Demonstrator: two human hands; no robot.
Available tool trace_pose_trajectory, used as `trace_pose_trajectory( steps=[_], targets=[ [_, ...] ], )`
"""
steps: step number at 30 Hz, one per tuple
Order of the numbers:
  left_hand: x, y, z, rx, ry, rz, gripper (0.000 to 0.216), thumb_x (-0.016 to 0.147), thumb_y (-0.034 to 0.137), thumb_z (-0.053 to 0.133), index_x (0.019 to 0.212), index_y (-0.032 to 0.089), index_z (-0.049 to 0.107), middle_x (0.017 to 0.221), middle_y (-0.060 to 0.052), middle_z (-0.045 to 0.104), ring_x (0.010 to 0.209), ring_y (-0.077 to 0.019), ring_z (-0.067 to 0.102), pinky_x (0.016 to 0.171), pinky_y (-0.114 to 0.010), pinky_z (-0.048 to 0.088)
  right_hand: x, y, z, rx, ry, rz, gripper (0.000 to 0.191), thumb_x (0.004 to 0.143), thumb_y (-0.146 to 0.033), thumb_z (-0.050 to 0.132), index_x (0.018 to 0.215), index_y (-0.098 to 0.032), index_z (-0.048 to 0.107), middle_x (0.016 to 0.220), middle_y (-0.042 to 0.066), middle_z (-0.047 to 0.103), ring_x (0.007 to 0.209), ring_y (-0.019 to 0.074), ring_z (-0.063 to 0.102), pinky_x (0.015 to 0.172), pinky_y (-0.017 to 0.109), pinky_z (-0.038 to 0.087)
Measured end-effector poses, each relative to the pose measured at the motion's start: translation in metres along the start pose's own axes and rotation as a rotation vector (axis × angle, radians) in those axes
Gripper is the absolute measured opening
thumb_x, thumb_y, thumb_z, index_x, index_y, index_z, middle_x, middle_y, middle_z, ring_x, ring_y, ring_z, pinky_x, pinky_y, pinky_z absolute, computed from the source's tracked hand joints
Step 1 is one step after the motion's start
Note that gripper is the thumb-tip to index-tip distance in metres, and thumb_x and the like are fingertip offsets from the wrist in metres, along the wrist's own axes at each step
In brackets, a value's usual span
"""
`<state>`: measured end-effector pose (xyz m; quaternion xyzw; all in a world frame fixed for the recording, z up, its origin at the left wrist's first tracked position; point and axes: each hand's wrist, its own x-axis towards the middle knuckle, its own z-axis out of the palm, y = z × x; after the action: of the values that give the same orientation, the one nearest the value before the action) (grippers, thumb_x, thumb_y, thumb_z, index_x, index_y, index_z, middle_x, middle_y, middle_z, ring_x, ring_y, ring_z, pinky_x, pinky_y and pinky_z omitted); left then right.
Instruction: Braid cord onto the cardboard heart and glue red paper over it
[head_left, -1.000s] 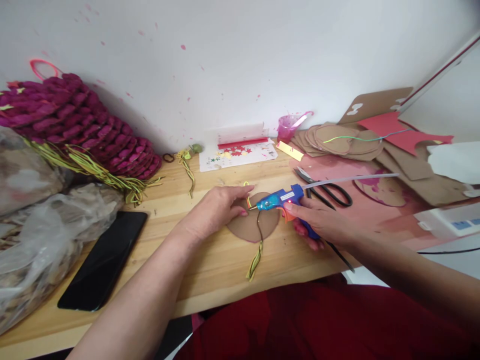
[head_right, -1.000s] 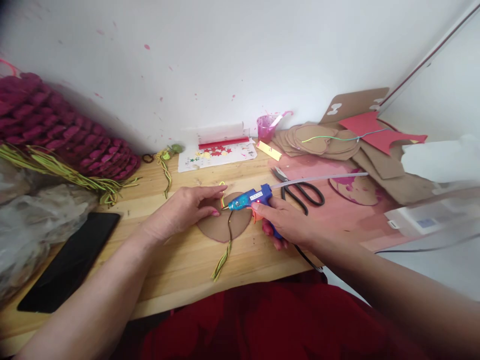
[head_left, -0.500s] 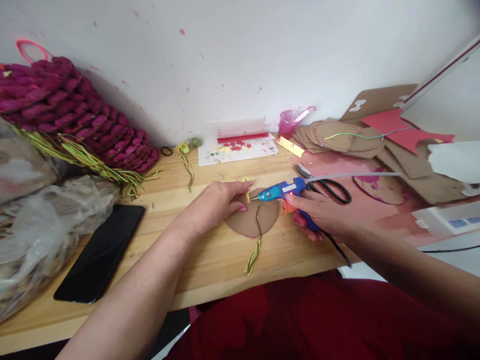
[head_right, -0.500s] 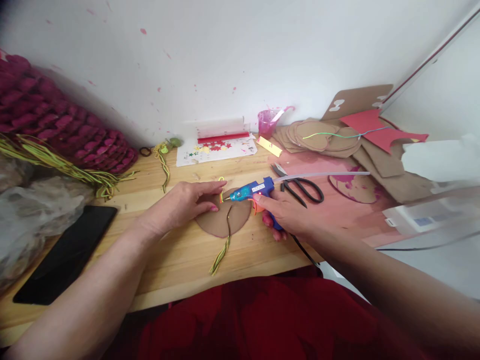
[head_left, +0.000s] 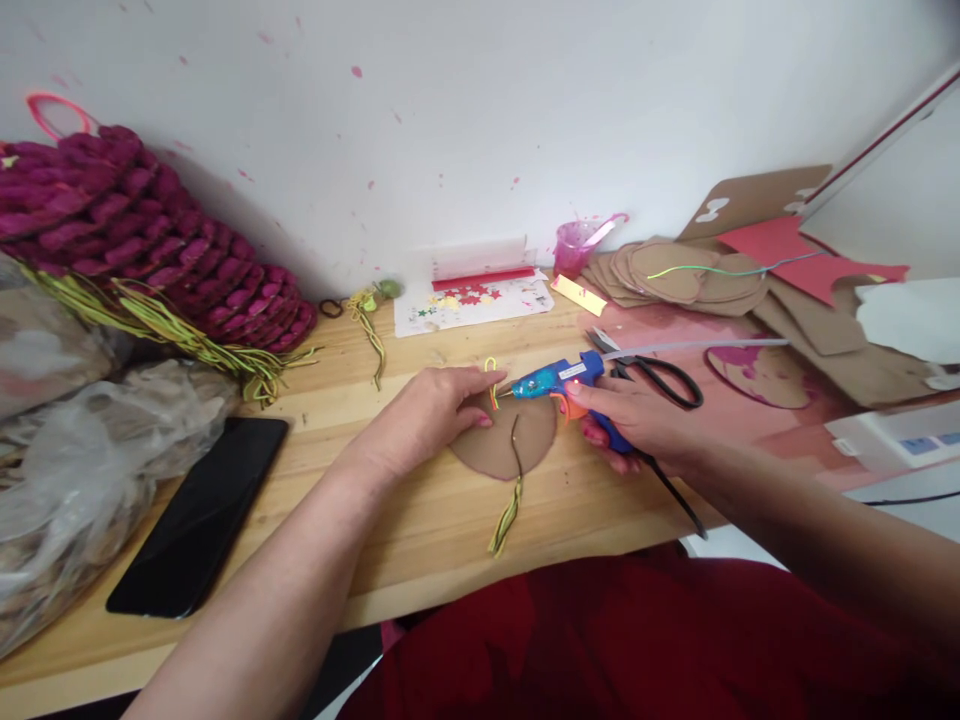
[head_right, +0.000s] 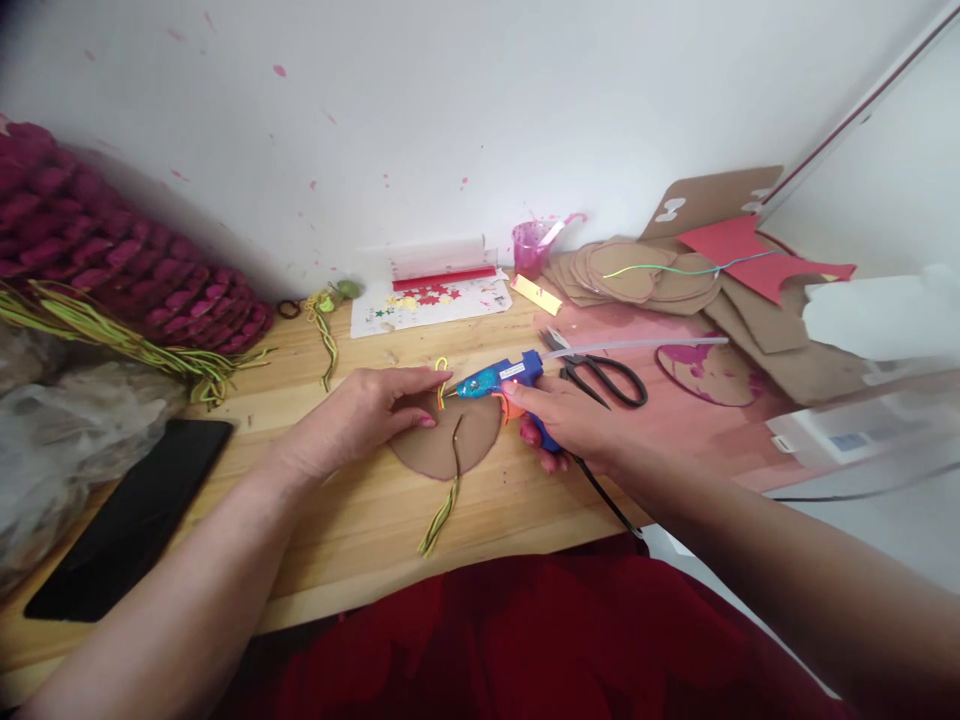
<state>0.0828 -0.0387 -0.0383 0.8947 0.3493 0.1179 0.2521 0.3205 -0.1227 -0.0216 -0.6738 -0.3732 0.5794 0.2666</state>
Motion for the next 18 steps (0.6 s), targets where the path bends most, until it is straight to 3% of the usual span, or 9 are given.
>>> trace_pose_trajectory(
  steps=[8, 18],
  targets=[
    [0.0014, -0.0033, 0.0011, 0.079, 0.016, 0.073, 0.041, 0.086, 0.023, 0.07, 0.127, 0.026, 0.067, 0.135, -0.007, 0.065, 0.125, -0.025, 0.061, 0.108, -0.038, 0.047, -0.002, 0.0027, -0.0039, 0.03, -0.03, 0.007, 0.025, 0.098, -0.046, 0.049, 0.089, -0.022, 0.048, 0.051, -0.008, 0.051, 0.029, 0.0082, 0.045, 0.027, 0.017, 0.027],
    [0.0023, -0.0049, -0.0001, 0.125, -0.036, 0.096, 0.036, 0.092, 0.025, 0.064, 0.127, 0.023, 0.067, 0.134, -0.01, 0.062, 0.12, -0.0254, 0.063, 0.104, -0.037, 0.049, -0.001, -0.0021, 0.0, -0.036, -0.015, 0.021, 0.031, 0.099, -0.047, 0.048, 0.081, -0.021, 0.047, 0.051, -0.005, 0.052, 0.03, 0.007, 0.047, 0.027, 0.017, 0.026]
  ],
)
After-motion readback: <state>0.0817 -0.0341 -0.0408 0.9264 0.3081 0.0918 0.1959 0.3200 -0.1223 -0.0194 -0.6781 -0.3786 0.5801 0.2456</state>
